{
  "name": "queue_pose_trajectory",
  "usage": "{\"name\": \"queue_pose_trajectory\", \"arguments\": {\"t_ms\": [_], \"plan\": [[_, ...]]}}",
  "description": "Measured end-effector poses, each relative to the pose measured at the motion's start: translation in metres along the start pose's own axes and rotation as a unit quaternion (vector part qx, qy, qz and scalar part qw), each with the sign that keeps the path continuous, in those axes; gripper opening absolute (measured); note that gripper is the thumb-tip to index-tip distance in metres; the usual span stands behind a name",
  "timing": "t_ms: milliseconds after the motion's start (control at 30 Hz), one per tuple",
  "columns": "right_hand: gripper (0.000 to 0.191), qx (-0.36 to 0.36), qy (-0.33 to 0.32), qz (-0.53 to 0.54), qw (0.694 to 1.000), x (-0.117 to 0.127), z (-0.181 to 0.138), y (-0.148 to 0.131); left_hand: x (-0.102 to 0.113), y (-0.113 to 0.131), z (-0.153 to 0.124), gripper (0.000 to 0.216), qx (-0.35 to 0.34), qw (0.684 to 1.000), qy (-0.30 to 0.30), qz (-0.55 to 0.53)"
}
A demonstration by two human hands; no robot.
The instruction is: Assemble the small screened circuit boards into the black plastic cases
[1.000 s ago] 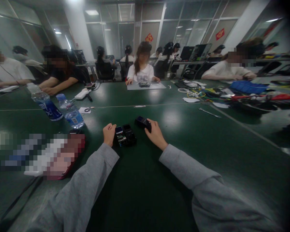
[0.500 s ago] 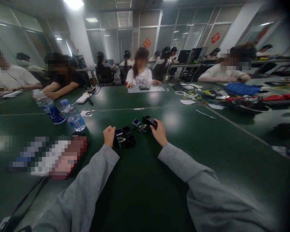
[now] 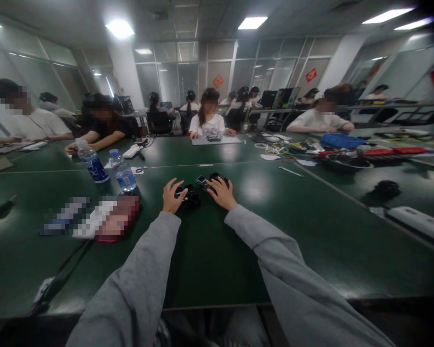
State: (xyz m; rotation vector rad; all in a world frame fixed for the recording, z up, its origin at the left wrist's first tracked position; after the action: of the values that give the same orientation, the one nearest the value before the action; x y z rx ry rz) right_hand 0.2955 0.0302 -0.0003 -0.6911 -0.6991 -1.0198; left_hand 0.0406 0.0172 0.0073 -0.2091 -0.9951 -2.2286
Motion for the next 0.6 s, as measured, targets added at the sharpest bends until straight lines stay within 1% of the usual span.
{"name": "queue_pose_trajectory", "arguments": {"t_ms": [100,167,200,300,367,467,600], "plan": [[0.043,-0.002,0.009,-0.006,1.000,0.007,-0.012,-0.012,-0.002,0.016,-0.018,0.043,-0.082,0.992,-0.081,0.057],[0.043,0.002,0.009,-0.012,1.000,0.016,-0.027,-0.025,-0.003,0.022,-0.029,0.047,-0.118,0.982,-0.128,0.075],[0.043,0.004,0.008,-0.016,1.000,0.020,-0.036,-0.033,-0.003,0.023,-0.033,0.051,-0.122,0.980,-0.136,0.082],[0.046,0.012,0.007,-0.024,1.000,0.035,-0.063,-0.053,0.003,0.023,-0.040,0.046,-0.115,0.982,-0.125,0.080],[0.045,0.012,0.005,-0.025,1.000,0.043,-0.075,-0.062,0.007,0.021,-0.043,0.044,-0.121,0.983,-0.117,0.066],[0.044,0.013,-0.007,-0.023,1.000,0.047,-0.079,-0.066,0.009,0.018,-0.044,0.044,-0.143,0.979,-0.138,0.041],[0.045,0.015,-0.009,-0.028,0.999,0.043,-0.072,-0.063,0.008,0.014,-0.042,0.044,-0.158,0.975,-0.151,0.035]]}}
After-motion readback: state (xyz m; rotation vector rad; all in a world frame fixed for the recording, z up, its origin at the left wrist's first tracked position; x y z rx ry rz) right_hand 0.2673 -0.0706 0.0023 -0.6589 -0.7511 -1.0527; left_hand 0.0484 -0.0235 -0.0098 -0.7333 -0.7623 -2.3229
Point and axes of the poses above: each hand's wrist, its own z-axis towards the middle knuckle, its own x-axis out of the back of the hand, y = z × x, the point moved 3 cm from there along z, towards the middle knuckle, and after that the axes turned 7 degrees about y, right-handed, at the moved point
